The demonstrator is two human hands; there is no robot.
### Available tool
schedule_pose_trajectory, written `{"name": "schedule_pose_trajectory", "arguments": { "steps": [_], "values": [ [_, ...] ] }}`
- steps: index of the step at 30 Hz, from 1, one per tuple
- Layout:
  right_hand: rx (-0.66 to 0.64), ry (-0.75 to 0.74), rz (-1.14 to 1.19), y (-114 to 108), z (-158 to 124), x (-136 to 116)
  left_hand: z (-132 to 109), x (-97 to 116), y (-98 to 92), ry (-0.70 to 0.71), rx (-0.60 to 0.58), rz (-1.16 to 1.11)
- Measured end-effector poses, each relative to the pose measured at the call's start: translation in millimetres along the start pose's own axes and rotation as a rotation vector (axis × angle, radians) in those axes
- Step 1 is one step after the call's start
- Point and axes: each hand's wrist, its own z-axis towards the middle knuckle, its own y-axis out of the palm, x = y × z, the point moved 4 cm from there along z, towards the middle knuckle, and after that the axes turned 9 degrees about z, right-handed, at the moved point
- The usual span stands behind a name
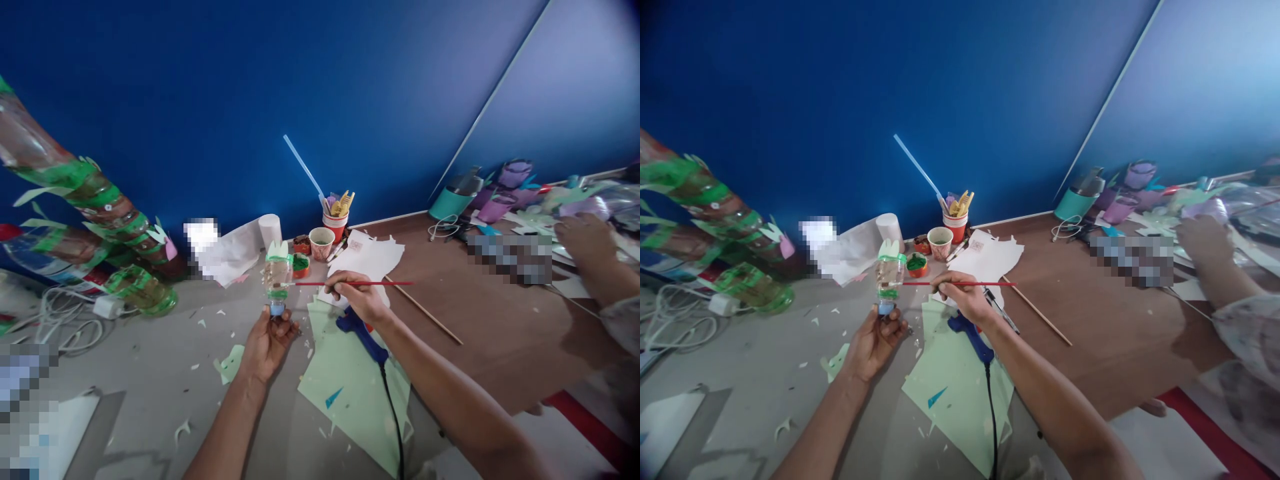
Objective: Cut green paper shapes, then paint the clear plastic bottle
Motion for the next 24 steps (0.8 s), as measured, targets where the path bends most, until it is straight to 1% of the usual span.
{"name": "schedule_pose_trajectory", "arguments": {
  "steps": [3,8,13,16,20,24],
  "values": [
    [0.059,-0.028,0.027,-2,1,0,0,0,0.2,0.005,0.018,-0.002],
    [0.020,0.073,0.037,-1,0,6,0,1,0.8,0.008,0.024,-0.015],
    [0.120,0.038,0.114,-9,2,3,0,2,0.7,0.007,0.009,-0.019],
    [0.130,0.034,0.182,-8,4,1,0,2,0.1,0.009,0.014,-0.021],
    [0.063,0.018,0.214,0,3,0,1,1,-0.8,0.014,0.020,-0.025],
    [-0.087,-0.024,0.070,9,0,-3,1,1,-1.1,0.007,0.032,-0.024]
  ]
}}
